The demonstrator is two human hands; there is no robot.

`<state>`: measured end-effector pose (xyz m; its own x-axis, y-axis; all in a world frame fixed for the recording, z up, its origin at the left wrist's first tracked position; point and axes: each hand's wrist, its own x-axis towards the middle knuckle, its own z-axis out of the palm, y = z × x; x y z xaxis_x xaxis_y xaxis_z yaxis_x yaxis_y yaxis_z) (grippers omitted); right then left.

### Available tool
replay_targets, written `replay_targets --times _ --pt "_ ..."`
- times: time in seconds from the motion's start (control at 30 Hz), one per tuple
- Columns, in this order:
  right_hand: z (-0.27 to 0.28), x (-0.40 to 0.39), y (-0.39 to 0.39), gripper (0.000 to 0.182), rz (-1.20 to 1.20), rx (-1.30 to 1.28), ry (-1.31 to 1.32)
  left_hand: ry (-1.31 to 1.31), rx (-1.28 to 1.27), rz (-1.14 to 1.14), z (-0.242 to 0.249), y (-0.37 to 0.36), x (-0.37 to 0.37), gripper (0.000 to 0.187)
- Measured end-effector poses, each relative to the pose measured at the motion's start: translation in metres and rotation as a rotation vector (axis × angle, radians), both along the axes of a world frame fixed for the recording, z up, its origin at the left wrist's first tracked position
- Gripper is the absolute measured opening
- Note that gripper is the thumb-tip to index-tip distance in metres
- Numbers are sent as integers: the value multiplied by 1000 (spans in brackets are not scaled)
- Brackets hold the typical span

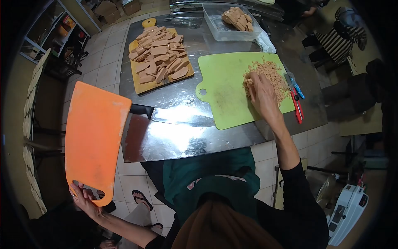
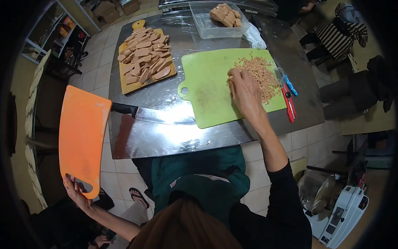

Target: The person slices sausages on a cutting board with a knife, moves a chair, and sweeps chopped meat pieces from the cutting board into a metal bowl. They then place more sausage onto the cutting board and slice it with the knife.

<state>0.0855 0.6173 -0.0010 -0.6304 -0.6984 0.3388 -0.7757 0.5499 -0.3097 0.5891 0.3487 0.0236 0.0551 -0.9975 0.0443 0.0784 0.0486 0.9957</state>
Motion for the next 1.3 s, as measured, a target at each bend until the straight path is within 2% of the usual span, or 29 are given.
replay_targets --times 0.07,0.17,0.23,0.3,0.43,0.47,0.5,0.53,0.57,0.6,0.63,0.67,0.77,0.93,1.0,1.03,1.07,1.17,1.3 --pt "3 14 -5 12 62 -88 -212 8 12 4 -3 3 -2 25" --pt "-1 42 -31 16 292 -74 -304 2 34 -18 -7 6 -3 24" --pt "-11 62 -62 25 417 -36 -371 11 55 -35 -6 10 -9 25" --pt "-22 83 -97 35 545 -105 -321 -11 52 -46 -12 8 4 26" --pt "-39 118 -164 46 581 -22 -183 -127 51 -21 -8 15 18 30" --pt "-45 124 -177 46 599 27 -193 -136 82 -7 -13 10 35 37" --pt "-50 127 -188 45 610 78 -203 -130 62 32 -5 18 27 37" --pt "-54 130 -197 44 602 67 -219 -74 19 -96 -21 3 56 35" --pt "-58 132 -200 42 598 57 -240 -64 25 -97 -12 9 50 30" --pt "-54 131 -200 41 595 65 -237 -237 -7 -41 21 37 17 30" --pt "-48 131 -197 41 600 72 -238 -251 -6 -126 10 28 36 39" --pt "-44 130 -190 37 604 -8 -254 -247 -5 -129 12 27 36 39" --pt "-29 118 -190 33 649 -9 -626 -206 -13 -126 8 25 26 37" --pt "-26 110 -200 26 686 -303 -848 -120 -26 -147 2 22 24 35" --pt "-11 108 -201 27 665 -487 -1002 -110 67 -158 14 31 14 34" --pt "-4 104 -201 28 662 -552 -967 -108 114 -162 20 34 8 34" --pt "6 98 -200 29 657 -617 -931 -334 -66 -50 20 34 3 43" --pt "33 73 -192 31 688 -888 -912 -158 28 -147 6 27 2 36" --pt "87 16 -131 36 590 -991 -945 90 163 -261 -13 20 2 27"
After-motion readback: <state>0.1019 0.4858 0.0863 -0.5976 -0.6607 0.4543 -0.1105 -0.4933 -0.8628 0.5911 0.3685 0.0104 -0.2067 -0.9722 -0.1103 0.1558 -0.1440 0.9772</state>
